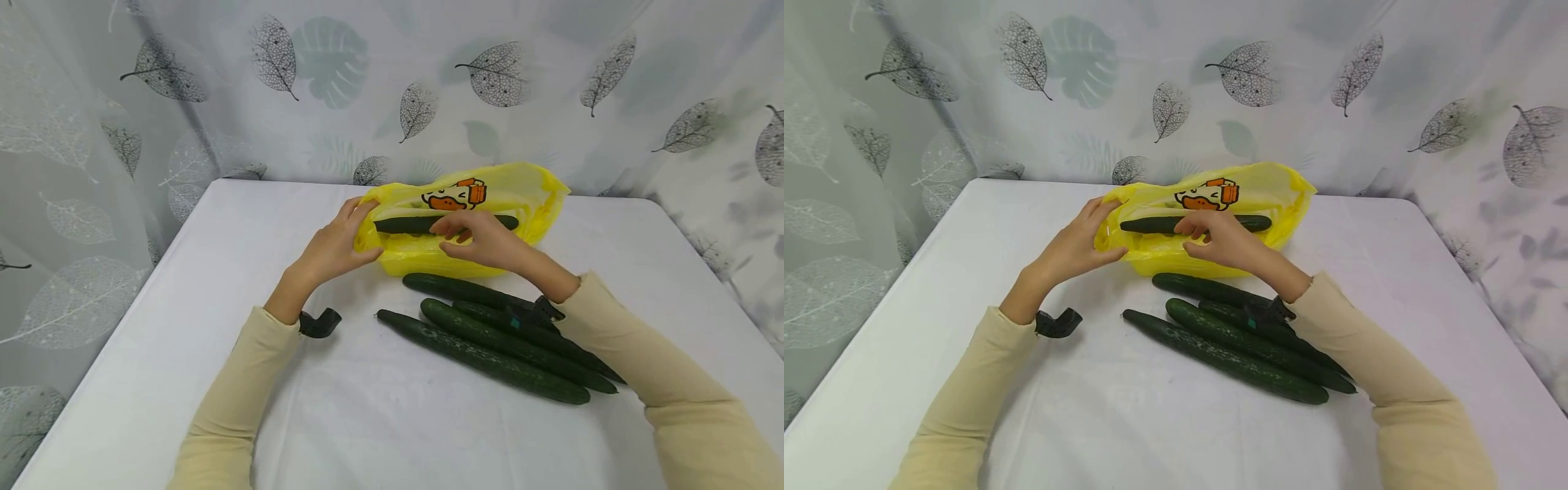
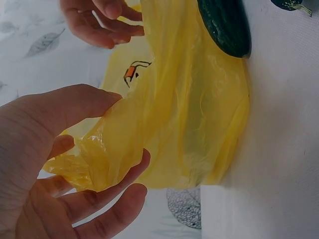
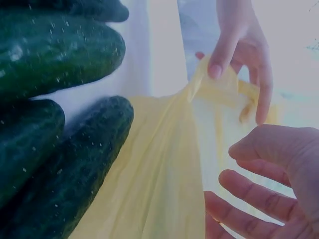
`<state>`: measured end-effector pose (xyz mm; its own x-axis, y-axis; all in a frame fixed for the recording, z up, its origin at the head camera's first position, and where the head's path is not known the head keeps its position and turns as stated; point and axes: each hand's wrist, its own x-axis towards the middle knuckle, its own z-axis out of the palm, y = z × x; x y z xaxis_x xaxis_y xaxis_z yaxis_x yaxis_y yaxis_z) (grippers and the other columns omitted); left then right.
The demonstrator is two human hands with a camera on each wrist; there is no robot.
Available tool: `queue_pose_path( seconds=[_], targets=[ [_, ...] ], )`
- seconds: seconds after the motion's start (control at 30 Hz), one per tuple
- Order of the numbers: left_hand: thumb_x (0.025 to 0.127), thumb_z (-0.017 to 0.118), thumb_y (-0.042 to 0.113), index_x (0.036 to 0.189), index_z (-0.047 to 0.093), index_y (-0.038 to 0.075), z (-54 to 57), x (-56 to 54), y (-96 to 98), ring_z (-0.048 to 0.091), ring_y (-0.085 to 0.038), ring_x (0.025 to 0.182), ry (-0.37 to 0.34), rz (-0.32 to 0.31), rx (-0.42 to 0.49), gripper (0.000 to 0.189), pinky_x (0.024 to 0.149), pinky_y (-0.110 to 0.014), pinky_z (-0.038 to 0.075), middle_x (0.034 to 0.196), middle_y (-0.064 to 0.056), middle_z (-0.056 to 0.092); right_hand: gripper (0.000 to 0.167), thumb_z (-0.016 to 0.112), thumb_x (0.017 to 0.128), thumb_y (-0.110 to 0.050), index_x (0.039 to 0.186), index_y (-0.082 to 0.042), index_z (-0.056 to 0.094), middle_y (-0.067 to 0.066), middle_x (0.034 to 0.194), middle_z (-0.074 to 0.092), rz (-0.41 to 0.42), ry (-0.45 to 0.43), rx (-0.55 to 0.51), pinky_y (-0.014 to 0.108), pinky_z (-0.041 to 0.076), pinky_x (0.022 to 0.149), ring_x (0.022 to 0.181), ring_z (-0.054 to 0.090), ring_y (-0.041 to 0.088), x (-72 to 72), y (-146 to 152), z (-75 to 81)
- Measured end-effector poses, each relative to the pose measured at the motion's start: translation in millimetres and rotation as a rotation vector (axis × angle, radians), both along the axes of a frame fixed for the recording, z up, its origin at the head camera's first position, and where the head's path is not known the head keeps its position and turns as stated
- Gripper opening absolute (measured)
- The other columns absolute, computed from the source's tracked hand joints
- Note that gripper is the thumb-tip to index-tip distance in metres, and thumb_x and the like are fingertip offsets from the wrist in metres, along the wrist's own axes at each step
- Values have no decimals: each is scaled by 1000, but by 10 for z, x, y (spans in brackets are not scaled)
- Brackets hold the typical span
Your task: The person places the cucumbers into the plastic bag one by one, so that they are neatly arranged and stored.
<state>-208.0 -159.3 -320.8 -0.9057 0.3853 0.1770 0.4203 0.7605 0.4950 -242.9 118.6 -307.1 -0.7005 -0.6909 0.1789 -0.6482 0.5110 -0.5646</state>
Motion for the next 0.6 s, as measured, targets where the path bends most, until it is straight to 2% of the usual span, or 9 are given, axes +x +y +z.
queue_pose_path(
  seconds=[0.23, 0.6],
  targets=[
    [89, 69, 28, 152, 30, 10, -15, -3, -5, 61, -34, 79, 8, -3, 5, 76, 71, -47, 51, 155, -15, 25, 25, 70, 86, 0, 111, 3, 68, 17, 106, 69, 15, -5, -11, 43, 56, 77, 87, 65, 26, 133, 61, -30],
    [89, 69, 29, 152, 30, 11, -12, -4, -9, 61, -34, 80, 19, -7, 8, 76, 71, -47, 51, 155, -16, 25, 18, 70, 85, 2, 102, 2, 71, 10, 97, 71, -18, 99, -108, 34, 57, 71, 79, 63, 18, 196, 225, -145]
  ],
)
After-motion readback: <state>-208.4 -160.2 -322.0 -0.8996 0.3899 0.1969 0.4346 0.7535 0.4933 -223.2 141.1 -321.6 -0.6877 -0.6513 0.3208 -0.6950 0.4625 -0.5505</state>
